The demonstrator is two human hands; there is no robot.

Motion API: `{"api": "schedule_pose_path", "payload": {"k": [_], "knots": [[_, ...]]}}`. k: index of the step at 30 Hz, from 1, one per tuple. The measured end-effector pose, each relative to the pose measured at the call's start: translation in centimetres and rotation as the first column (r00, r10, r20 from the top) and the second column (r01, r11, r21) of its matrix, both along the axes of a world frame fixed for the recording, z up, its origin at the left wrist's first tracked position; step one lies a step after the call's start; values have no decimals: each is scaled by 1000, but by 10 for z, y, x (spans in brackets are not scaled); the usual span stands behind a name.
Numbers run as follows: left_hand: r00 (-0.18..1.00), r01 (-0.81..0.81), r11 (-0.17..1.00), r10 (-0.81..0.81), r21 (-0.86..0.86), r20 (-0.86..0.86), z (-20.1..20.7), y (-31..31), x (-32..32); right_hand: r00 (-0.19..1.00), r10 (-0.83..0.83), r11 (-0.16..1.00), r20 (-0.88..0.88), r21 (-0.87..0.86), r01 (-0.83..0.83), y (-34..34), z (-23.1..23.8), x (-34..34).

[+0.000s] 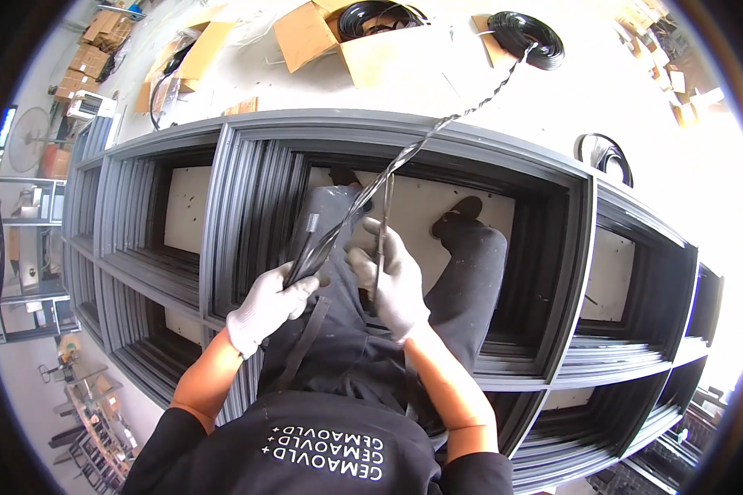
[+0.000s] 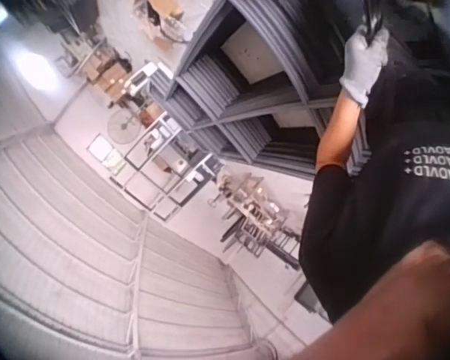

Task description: The recorder is installing and cutting rubber gasket seals into metal frame components on a fabrication floor.

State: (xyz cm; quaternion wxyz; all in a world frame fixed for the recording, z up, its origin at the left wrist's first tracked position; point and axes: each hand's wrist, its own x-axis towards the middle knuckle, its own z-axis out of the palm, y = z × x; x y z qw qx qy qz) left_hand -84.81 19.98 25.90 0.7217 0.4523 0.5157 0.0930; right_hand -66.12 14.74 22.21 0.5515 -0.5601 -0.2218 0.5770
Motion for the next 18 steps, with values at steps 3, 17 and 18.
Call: {"api": "schedule_pose_path", "payload": {"k": [3, 17, 18], "knots": [[1000, 25, 999, -25, -45, 6, 11, 0, -19, 954, 222, 962, -202, -117, -248, -19, 8, 29], [974, 150, 985, -162, -82, -158, 31, -10, -46, 661, 744, 664, -100, -4, -748, -3, 2, 23], [962, 192, 972, -214, -137, -168, 30, -8, -45, 673, 738, 673, -46, -19, -739, -2, 5, 23]]}}
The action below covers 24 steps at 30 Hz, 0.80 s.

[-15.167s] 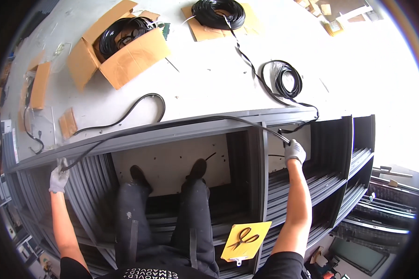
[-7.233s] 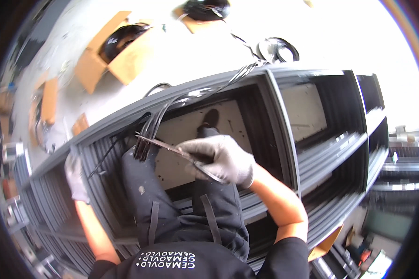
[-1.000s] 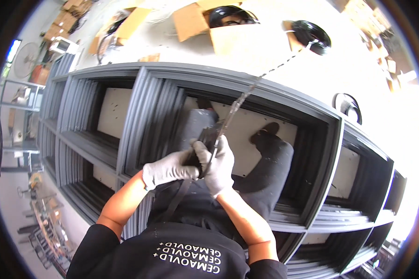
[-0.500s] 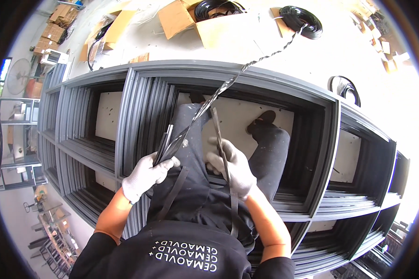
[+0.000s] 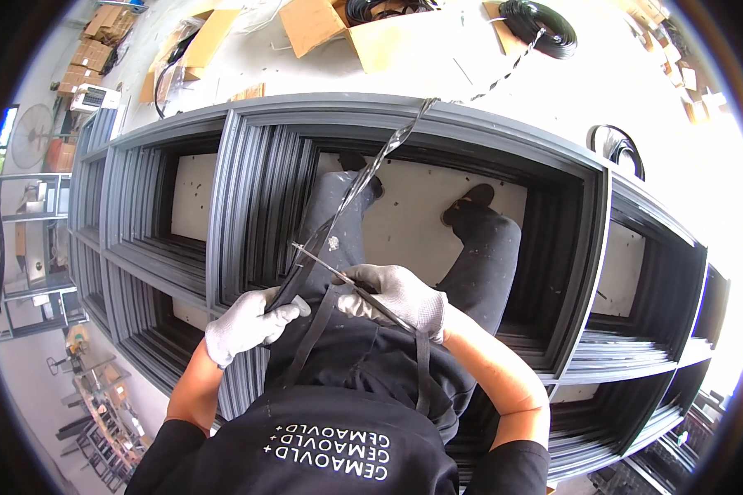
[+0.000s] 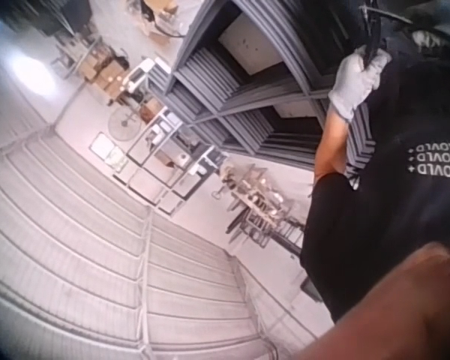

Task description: The recorder is installing and cutting rubber gasket seals into metal frame components on a fabrication floor.

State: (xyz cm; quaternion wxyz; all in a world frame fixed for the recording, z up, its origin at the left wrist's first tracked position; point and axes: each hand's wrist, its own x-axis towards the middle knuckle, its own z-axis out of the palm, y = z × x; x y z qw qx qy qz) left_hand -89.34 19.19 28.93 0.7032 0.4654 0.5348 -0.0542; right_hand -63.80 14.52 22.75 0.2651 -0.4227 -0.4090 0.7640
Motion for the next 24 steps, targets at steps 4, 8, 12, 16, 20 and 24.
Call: {"api": "schedule_pose_path", "payload": {"k": [4, 8, 12, 16, 20, 24], "knots": [[994, 35, 977, -11, -210, 112, -5, 5, -5, 995, -15, 1000, -100, 18, 17, -1, -6, 0], [965, 90, 942, -1, -324, 263, -5, 12, -11, 996, -5, 1000, -92, -3, 5, -2, -11, 0], [934, 32, 781, 199, -624, 298, -16, 14, -17, 957, -13, 999, -290, -48, -1, -2, -11, -1], [930, 44, 723, 222, -689, 292, -21, 16, -23, 979, 67, 996, -195, -43, -76, 1, -11, 4], [891, 153, 766, 167, -624, 423, -26, 16, -25, 963, 12, 997, -270, -68, -31, -3, -17, 2], [879, 21, 525, 396, -851, 266, -45, 16, -35, 968, -9, 993, -252, -115, -21, -2, -10, 4]]}}
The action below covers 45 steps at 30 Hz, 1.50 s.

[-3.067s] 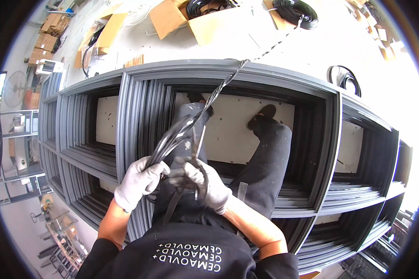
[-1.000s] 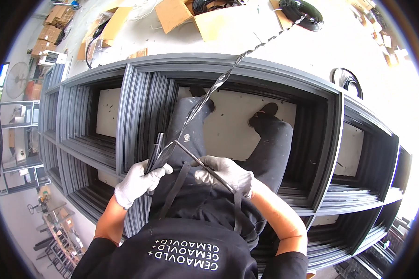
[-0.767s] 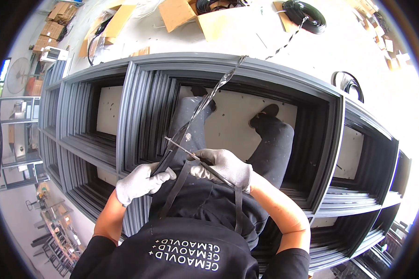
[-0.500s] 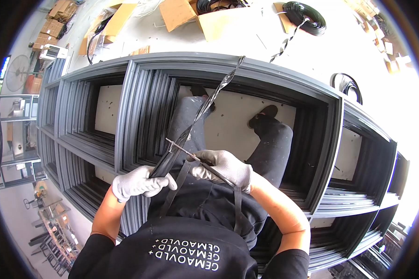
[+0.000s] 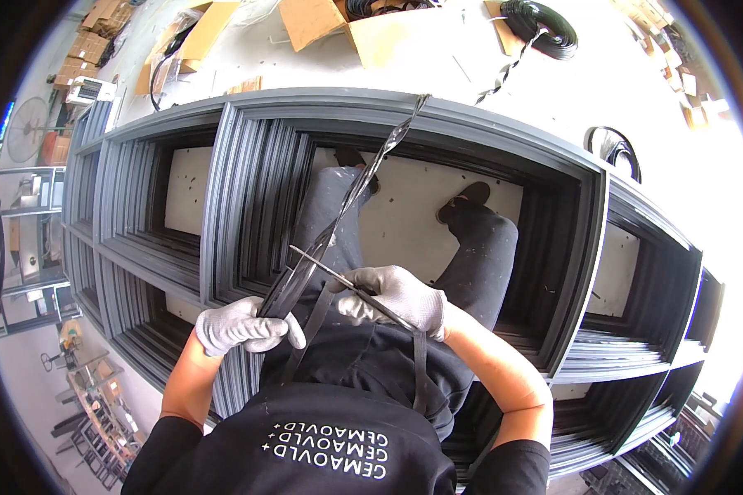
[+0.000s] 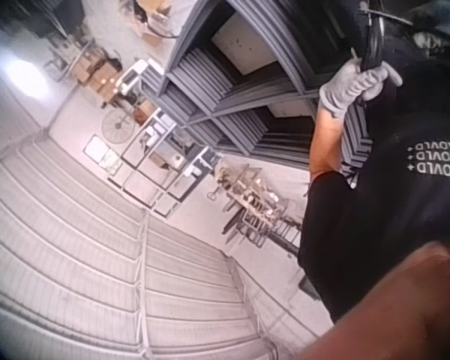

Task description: The recorder is installing and cutting rubber gasket seals into metal frame components on a fabrication floor.

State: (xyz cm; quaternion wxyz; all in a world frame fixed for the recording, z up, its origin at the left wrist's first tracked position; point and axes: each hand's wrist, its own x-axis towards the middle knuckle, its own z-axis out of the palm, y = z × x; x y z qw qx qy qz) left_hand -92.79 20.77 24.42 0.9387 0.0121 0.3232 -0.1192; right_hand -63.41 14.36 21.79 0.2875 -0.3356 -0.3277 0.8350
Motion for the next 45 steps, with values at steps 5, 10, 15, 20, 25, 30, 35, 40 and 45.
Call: {"api": "schedule_pose_path", "payload": {"k": [5, 10, 15, 20, 25, 30, 35, 40, 45], "knots": [[999, -49, 994, 47, -93, -28, 1, 2, -6, 984, 43, 999, 172, -6, -42, 6, 21, 0], [936, 349, 559, -167, 752, -310, 23, 2, 12, 1000, -20, 999, 15, -43, 20, -6, 14, 6], [964, 26, 113, 260, 993, -54, -12, -1, 33, 991, 52, 999, 120, -6, -52, -8, 47, 9], [962, -200, -366, 103, 909, 253, 4, 18, 87, 986, 4, 935, 165, 349, -62, -25, 53, 5], [965, -243, -494, -34, 835, 261, 31, 25, 113, 990, 38, 968, 135, 240, -70, -33, 66, 6], [961, -206, -157, 154, 966, 230, 10, 15, 100, 970, -182, 976, 163, 147, 159, -35, 79, 9], [922, -240, 196, 353, 951, 160, 23, 3, 81, 738, -567, 817, 366, 367, 445, -2, 86, 17], [897, -378, 382, 376, 843, 232, 56, -13, 72, 697, -557, 498, 451, 854, -154, 50, 37, -5], [815, -252, 340, 580, 906, 9, 75, -6, 4, 846, -337, 460, 413, 856, -235, 52, 18, -42]]}}
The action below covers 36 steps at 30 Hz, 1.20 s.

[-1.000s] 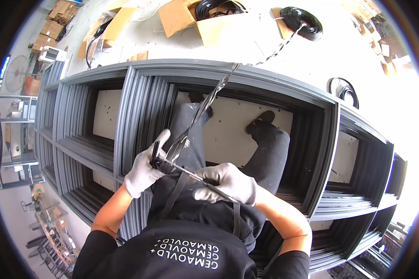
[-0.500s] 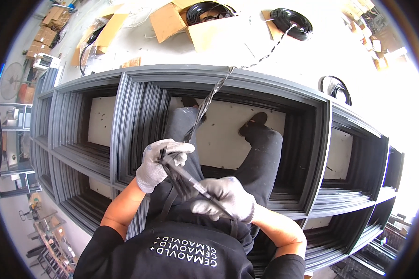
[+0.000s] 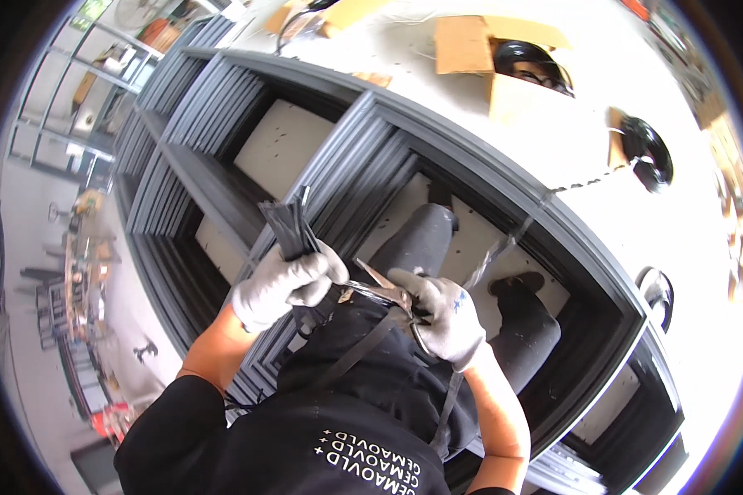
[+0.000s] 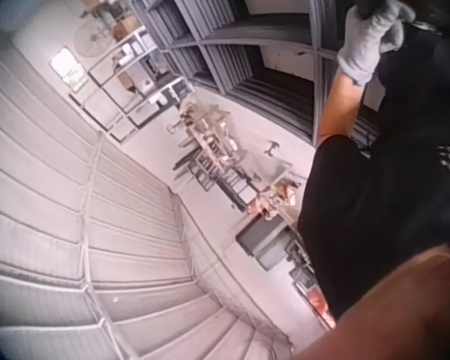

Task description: The recorder is installing and cutting rubber gasket seals into metal frame components on a fabrication floor.

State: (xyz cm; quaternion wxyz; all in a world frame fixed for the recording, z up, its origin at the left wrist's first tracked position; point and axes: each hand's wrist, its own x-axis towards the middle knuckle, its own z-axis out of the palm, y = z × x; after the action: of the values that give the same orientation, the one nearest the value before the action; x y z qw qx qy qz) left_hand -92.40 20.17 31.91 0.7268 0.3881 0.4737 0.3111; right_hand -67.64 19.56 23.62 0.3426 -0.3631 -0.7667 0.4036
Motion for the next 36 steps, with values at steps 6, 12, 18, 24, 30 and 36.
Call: {"api": "schedule_pose_path", "payload": {"k": [6, 12, 18, 24, 30, 36], "knots": [[685, -234, 945, 327, 228, -652, 18, 0, -108, 941, -297, 807, -165, -570, 154, -5, 0, -6], [-119, -261, 834, 473, 487, -873, 10, 54, -275, 796, -595, 637, -113, -670, 381, -7, -8, 28], [298, -618, 686, 656, 384, -693, -110, 172, -340, 773, -630, 558, 80, -645, 522, -18, 7, 25], [50, -790, 307, 895, 531, -443, -180, 216, -356, 777, -607, 491, 169, -688, 534, -21, 11, 3], [511, -532, 822, 504, 203, -697, -190, 162, -309, 748, -620, 415, 237, -710, 569, -13, 2, -5], [-58, -84, 996, -42, -38, -997, -224, -14, -257, 762, -637, 437, 118, -758, 484, 6, -9, -17]]}}
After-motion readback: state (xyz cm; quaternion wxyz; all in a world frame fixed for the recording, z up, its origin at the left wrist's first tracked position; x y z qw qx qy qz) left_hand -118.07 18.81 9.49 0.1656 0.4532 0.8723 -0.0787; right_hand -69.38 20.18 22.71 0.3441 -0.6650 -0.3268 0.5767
